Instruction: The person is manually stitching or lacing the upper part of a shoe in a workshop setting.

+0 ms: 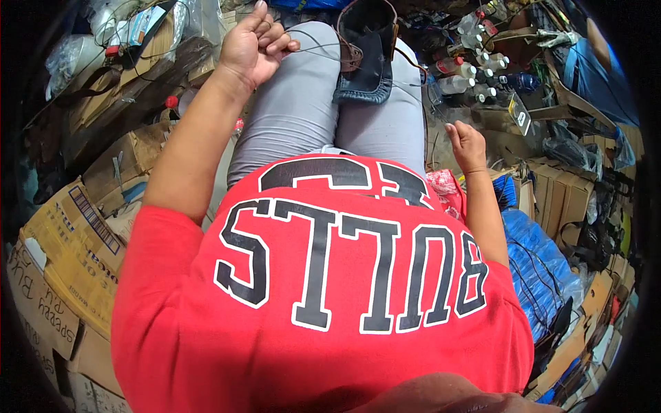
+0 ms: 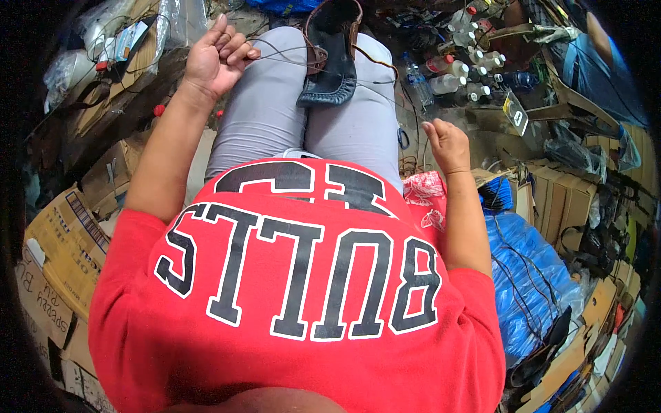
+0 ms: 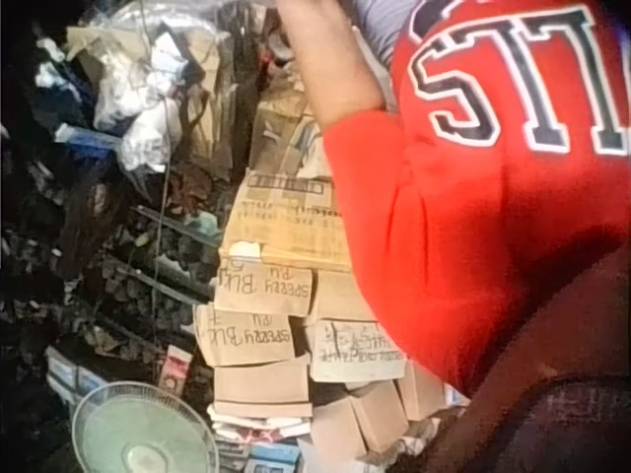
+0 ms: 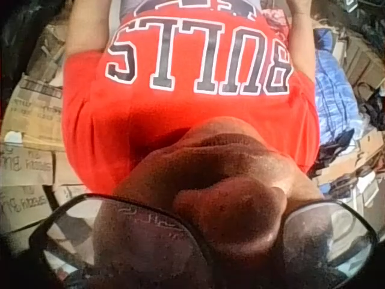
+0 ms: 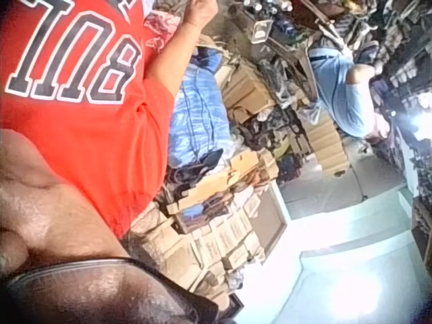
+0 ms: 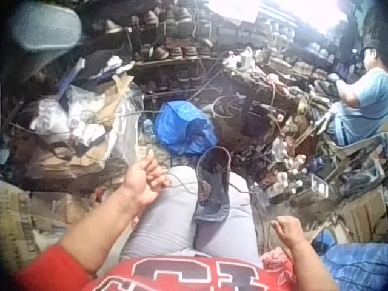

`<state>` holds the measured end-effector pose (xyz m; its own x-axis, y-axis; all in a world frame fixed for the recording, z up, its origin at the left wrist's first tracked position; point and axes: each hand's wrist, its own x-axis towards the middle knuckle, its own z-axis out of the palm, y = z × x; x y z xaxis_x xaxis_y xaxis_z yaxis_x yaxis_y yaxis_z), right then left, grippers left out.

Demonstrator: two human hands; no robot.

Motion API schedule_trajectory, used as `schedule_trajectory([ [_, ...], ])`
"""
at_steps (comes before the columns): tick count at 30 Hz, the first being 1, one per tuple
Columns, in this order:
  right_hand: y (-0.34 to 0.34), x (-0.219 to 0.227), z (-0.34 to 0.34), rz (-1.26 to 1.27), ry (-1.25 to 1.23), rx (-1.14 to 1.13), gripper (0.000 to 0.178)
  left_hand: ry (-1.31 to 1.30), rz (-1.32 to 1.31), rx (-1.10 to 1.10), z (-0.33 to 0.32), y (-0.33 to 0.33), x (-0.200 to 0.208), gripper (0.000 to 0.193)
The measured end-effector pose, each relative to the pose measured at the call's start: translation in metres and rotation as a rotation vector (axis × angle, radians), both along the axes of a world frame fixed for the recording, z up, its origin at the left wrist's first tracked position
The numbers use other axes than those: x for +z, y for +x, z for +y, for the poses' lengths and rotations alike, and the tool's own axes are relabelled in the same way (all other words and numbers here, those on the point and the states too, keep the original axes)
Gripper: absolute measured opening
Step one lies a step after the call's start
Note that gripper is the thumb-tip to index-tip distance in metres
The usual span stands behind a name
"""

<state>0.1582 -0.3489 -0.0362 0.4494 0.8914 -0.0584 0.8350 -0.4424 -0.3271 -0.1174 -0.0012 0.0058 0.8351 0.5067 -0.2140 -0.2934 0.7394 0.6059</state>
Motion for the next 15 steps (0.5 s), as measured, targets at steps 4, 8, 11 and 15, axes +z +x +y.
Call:
schedule_trajectory([
  [4,0.034,-0.021,-0.034,0.613,0.172,-0.252,0.024,0.287,0.22,-0.009,0.009,0.0,0.022,0.041],
  [8,0.032,0.028,-0.013,0.972,0.561,-0.738,0.045,0.965,0.573,0.023,0.047,-0.021,0.014,0.034],
  [11,0.009,0.07,0.037,0.104,0.587,-0.177,0.035,1.274,0.415,-0.059,0.017,0.02,0.016,0.02],
  [15,-0.053,0.111,0.11,0.007,0.276,0.347,0.017,1.484,0.383,-0.285,-0.033,0.077,0.008,0.04],
])
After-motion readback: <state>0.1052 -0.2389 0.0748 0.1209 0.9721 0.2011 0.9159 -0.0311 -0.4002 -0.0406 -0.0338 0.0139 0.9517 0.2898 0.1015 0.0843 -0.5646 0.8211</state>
